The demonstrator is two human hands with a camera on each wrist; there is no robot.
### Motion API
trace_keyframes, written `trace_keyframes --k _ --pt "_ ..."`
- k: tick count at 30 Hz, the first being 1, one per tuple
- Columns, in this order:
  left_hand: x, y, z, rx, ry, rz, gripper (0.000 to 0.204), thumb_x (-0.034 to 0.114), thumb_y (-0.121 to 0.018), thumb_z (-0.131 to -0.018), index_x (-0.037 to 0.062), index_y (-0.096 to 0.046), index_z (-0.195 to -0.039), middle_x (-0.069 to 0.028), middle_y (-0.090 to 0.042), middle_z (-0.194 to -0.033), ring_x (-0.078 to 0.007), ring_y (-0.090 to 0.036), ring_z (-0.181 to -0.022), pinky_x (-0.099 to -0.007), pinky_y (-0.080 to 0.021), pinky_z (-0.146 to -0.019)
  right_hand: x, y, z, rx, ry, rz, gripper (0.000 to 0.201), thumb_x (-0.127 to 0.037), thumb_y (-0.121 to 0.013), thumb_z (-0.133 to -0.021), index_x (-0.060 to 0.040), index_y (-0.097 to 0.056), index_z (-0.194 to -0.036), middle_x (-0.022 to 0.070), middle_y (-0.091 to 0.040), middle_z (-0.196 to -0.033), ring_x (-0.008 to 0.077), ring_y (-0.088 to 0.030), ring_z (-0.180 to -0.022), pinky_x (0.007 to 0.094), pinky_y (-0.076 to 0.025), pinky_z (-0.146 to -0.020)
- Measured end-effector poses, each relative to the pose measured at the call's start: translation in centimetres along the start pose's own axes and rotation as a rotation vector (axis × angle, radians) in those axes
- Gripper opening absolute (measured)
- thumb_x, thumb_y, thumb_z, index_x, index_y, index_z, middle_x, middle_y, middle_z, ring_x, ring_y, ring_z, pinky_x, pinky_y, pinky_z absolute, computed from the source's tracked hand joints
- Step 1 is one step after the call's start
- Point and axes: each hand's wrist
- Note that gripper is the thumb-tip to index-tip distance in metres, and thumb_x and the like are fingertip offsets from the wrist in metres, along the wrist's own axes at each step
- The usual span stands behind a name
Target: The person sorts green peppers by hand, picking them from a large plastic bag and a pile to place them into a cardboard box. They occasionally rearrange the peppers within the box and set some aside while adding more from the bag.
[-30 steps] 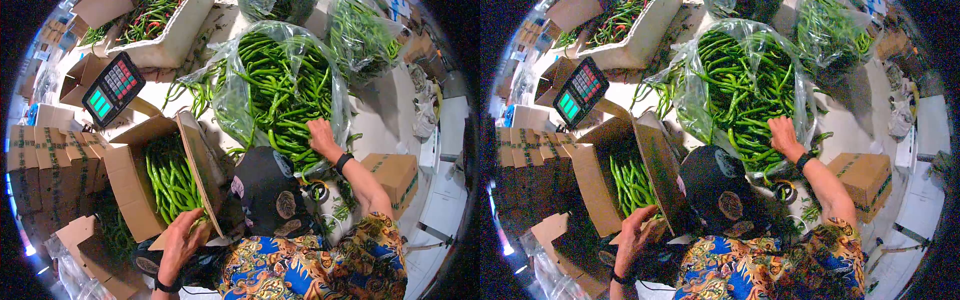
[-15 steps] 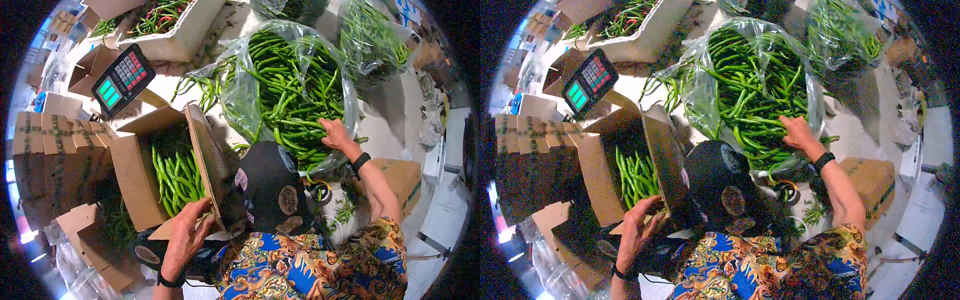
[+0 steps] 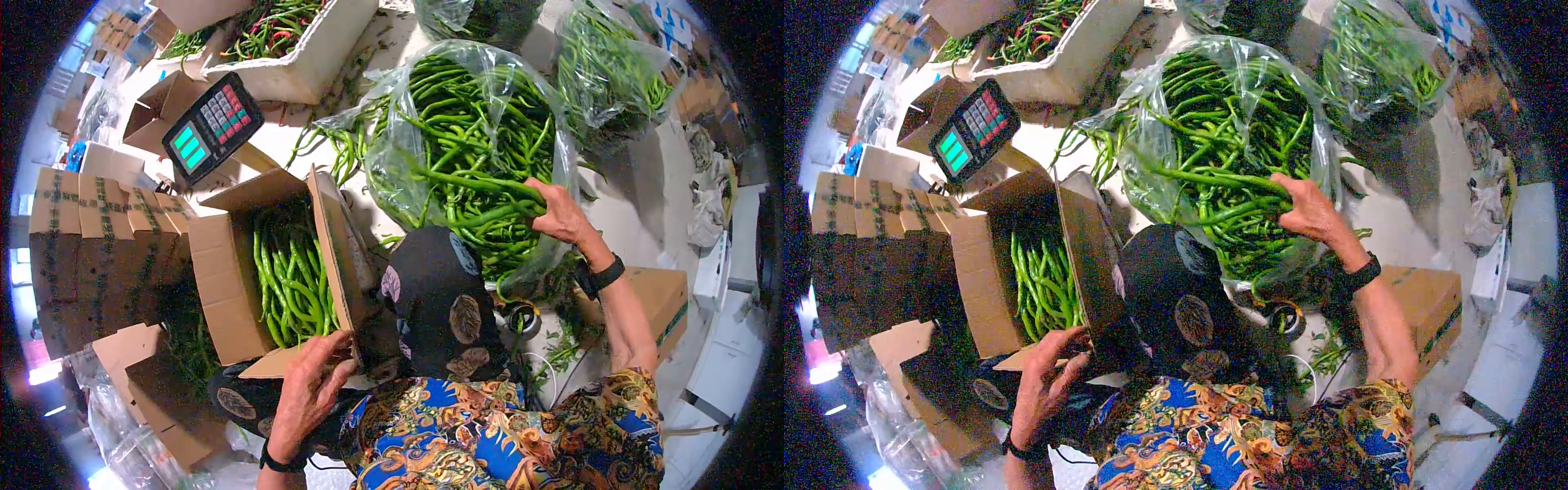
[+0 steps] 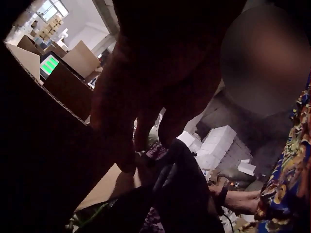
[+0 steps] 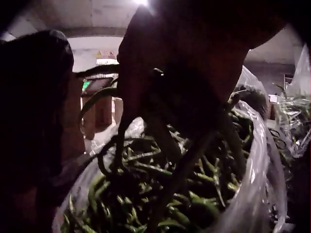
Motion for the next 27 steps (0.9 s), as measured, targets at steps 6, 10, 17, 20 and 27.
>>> trace_keyframes --k 6,10,17,20,27 --pt "1.0 -0.1 0.0 -0.003 -0.016 0.026 0.033 0.009 -0.064 -0.084 0.0008 -0.057 -0.116 -0.0166 -0.063 -0.1 -0.0296 -0.061 -0.092 -0.0347 -0.048 -0.08 -3.1 3.9 -1.5 0.103 -0.012 0.008 0.046 -0.016 -0.071 -0.068 -0.0047 -0.057 -0.11 0.0206 -0.065 -0.091 0.0347 -0.064 -0.085 0.0391 -0.049 -0.077" --pt "1.7 -0.1 -0.1 0.022 -0.041 0.102 0.03 0.01 -0.063 -0.085 0.0001 -0.059 -0.114 -0.0153 -0.064 -0.1 -0.0277 -0.062 -0.091 -0.0332 -0.048 -0.08 -4.9 6.4 -1.8 0.198 0.011 -0.206 0.044 -0.015 -0.069 -0.071 0.0013 -0.056 -0.11 0.0063 -0.065 -0.093 0.0163 -0.059 -0.083 0.032 -0.047 -0.078" --pt "4.7 -0.6 -2.5 -0.029 -0.196 0.272 0.027 0.01 -0.06 -0.087 -0.0002 -0.06 -0.112 -0.0138 -0.064 -0.097 -0.0239 -0.063 -0.089 -0.0324 -0.048 -0.079 -10.9 10.5 -0.7 0.222 -0.103 -0.967 0.043 -0.017 -0.07 -0.073 -0.002 -0.059 -0.112 0.0035 -0.063 -0.091 0.0125 -0.058 -0.077 0.0266 -0.049 -0.076" --pt "6.3 -1.1 -3.7 -0.063 -0.265 0.345 0.025 0.01 -0.06 -0.088 -0.0006 -0.06 -0.111 -0.0132 -0.064 -0.095 -0.0228 -0.062 -0.088 -0.0318 -0.048 -0.079 -12.0 10.3 -0.3 0.196 -0.059 -1.167 0.038 -0.018 -0.07 -0.077 -0.0008 -0.059 -0.109 0.0046 -0.065 -0.089 0.0138 -0.062 -0.076 0.0259 -0.051 -0.072" --pt "8.6 -2.9 -6.7 0.186 -0.481 0.354 0.036 0.016 -0.071 -0.081 -0.0007 -0.06 -0.11 -0.0153 -0.061 -0.098 -0.0262 -0.061 -0.089 -0.0343 -0.048 -0.08 -17.9 6.7 1.9 0.084 -0.08 -1.256 0.043 -0.018 -0.067 -0.079 -0.0037 -0.054 -0.117 0.0035 -0.062 -0.096 0.0139 -0.06 -0.079 0.0313 -0.052 -0.075"
Point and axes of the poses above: each hand's wrist, its own z-axis away from the middle knuckle, its own y-axis out of the back of the hand, x = y × z
